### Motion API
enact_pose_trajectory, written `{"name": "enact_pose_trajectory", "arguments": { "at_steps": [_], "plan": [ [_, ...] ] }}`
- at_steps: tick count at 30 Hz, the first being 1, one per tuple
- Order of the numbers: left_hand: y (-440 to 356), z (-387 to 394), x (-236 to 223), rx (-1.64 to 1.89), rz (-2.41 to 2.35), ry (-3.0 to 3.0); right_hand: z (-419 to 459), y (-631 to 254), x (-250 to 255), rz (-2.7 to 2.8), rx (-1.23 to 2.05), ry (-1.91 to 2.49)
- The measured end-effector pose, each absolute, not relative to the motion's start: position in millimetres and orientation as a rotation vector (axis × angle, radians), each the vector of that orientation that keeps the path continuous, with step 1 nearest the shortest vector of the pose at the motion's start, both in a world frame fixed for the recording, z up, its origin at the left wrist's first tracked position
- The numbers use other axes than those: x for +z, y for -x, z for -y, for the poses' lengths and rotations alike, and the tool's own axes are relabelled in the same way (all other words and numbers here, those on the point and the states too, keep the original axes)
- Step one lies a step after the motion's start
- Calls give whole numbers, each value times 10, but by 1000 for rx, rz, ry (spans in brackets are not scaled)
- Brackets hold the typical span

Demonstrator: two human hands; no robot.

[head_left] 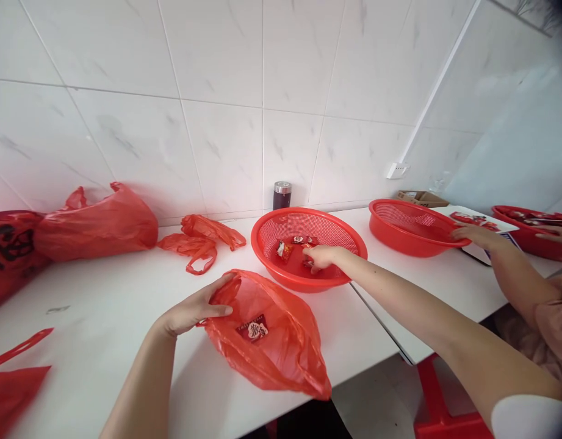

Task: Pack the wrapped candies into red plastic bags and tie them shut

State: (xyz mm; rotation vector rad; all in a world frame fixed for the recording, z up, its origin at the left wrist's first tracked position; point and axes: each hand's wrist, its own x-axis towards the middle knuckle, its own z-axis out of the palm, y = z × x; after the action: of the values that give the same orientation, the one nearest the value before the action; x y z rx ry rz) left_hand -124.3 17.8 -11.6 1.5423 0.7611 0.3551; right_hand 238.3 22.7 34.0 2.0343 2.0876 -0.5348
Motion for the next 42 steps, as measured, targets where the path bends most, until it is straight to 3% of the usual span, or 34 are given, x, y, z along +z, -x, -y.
{"name": "enact_pose_trajectory", "arguments": {
  "at_steps": [7,9,12,16,21,24,31,36,39,42],
  "plan": [
    [1211,-152,-130,410,-799,-1402,-59,-2163,627,-2417,-440,-2237],
    [1193,-139,-116,403,-787,-1399,158,-1901,728,-2727,-594,-2256],
    [1175,-132,-101,391,-741,-1400,546,-1427,782,-3056,-973,-1867],
    [1189,-152,-130,418,-698,-1394,688,-1121,712,-2992,-641,-1837],
    [1205,-177,-169,405,-726,-1370,23,-1542,646,-2742,-268,-2132],
    [1196,-171,-163,385,-684,-1370,-359,-1824,573,-2448,-265,-2090],
    [1233,-183,-189,407,-680,-1363,-598,-1900,299,-2366,-257,-1901],
    [1235,-197,-193,392,-719,-1363,-555,-1952,499,-2475,-230,-1956],
    [1216,-192,-186,416,-708,-1364,-341,-1848,740,-2723,-431,-2015],
    [1197,-179,-171,431,-688,-1386,40,-1583,833,-3100,-1036,-1833]
  ]
}}
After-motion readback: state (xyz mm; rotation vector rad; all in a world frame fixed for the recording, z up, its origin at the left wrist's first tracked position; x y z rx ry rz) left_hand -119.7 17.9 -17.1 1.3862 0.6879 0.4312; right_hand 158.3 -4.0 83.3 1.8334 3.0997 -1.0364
